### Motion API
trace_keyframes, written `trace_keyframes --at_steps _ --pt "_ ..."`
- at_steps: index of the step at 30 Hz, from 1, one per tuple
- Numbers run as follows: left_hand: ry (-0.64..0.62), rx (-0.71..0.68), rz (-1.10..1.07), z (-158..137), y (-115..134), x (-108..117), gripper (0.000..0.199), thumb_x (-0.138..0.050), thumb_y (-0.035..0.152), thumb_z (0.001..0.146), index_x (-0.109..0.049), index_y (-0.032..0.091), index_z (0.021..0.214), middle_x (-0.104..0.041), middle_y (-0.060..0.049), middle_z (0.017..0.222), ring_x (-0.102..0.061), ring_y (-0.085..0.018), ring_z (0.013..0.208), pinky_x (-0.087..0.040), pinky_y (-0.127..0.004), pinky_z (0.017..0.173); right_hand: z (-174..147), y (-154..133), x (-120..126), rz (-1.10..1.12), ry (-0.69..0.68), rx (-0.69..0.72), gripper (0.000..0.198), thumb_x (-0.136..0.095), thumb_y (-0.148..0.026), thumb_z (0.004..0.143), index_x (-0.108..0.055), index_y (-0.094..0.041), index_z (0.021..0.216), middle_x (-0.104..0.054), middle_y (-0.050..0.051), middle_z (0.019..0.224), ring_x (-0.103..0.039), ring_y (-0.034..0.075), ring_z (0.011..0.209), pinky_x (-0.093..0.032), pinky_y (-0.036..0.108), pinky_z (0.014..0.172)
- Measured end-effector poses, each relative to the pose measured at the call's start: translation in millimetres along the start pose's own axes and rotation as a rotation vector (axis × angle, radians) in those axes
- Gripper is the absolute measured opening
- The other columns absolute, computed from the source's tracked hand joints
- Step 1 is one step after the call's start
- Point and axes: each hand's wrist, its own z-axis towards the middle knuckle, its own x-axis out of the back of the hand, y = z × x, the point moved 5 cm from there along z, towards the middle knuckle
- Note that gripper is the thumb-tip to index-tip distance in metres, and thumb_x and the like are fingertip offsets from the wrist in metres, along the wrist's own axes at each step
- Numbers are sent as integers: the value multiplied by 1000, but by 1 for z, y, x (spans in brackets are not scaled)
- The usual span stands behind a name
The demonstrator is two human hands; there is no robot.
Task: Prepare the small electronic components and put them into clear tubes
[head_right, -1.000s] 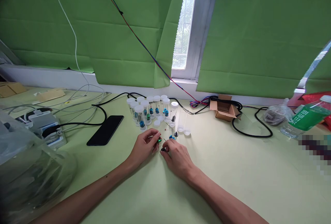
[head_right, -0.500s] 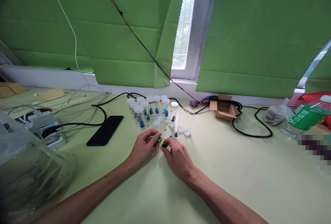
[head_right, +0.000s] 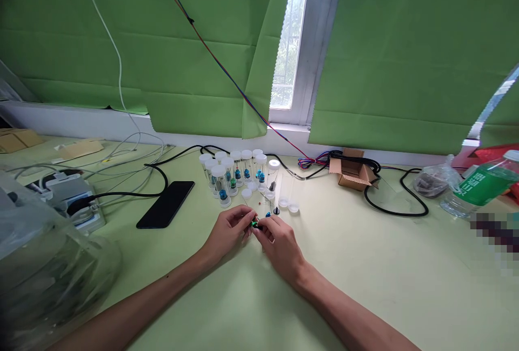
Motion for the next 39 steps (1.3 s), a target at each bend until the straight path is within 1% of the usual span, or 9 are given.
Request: trace_keyframes --at_steps 3,7,11,23,29,32,35,39 --pt "-4 3 4 -1 2 -1 28 -58 43 84 -63 16 76 -60 -1 68 -49 -10 53 -39 -23 50 -1 2 0 30 5 -25 17 -54 -32 92 -64 -20 87 -55 2 74 -55 13 60 -48 25 57" --pt "-7 -3 9 -1 2 0 28 -57 43 84 -63 16 77 -60 -1 68 -48 -10 52 -39 -23 49 -1 4 -2 134 -4 -90 23 -55 -39 91 -63 -20 82 -53 1 75 -52 9 46 -47 24 47" --pt "-3 -23 18 0 2 1 26 -57 41 84 -63 17 77 -60 0 67 -48 -10 51 -40 -23 51 -1 4 -2 172 -5 -117 29 -55 -46 90 -62 -20 79 -52 1 74 -52 9 44 -46 24 44" --pt "-20 -104 55 -3 4 0 20 -56 36 86 -63 17 84 -61 -1 73 -55 -12 59 -46 -25 59 0 2 0 153 32 -115 25 -56 -38 90 -62 -20 76 -51 -1 70 -51 8 42 -46 23 45" --pt "-23 -104 36 -4 5 0 18 -57 35 87 -62 17 85 -60 0 74 -57 -12 59 -47 -26 63 -1 4 1 213 59 -129 22 -57 -36 90 -62 -19 77 -56 -1 69 -52 9 42 -45 23 44" --pt "-25 -100 23 -4 8 -1 17 -57 34 87 -61 17 85 -61 0 73 -58 -12 60 -47 -26 64 -1 5 1 245 63 -149 23 -56 -37 91 -62 -19 78 -58 -1 62 -52 9 41 -46 23 43" --pt "-31 -92 4 -4 8 -2 16 -58 33 87 -61 17 84 -61 0 72 -59 -12 61 -48 -26 65 -1 6 2 297 72 -161 24 -55 -37 91 -62 -18 79 -59 -1 57 -54 10 42 -47 22 42" --pt "-26 -85 -28 -5 6 -2 14 -60 31 86 -60 17 85 -61 1 74 -60 -12 62 -49 -26 65 0 7 2 333 94 -155 23 -55 -37 91 -61 -17 81 -59 -1 58 -58 12 44 -49 23 42"
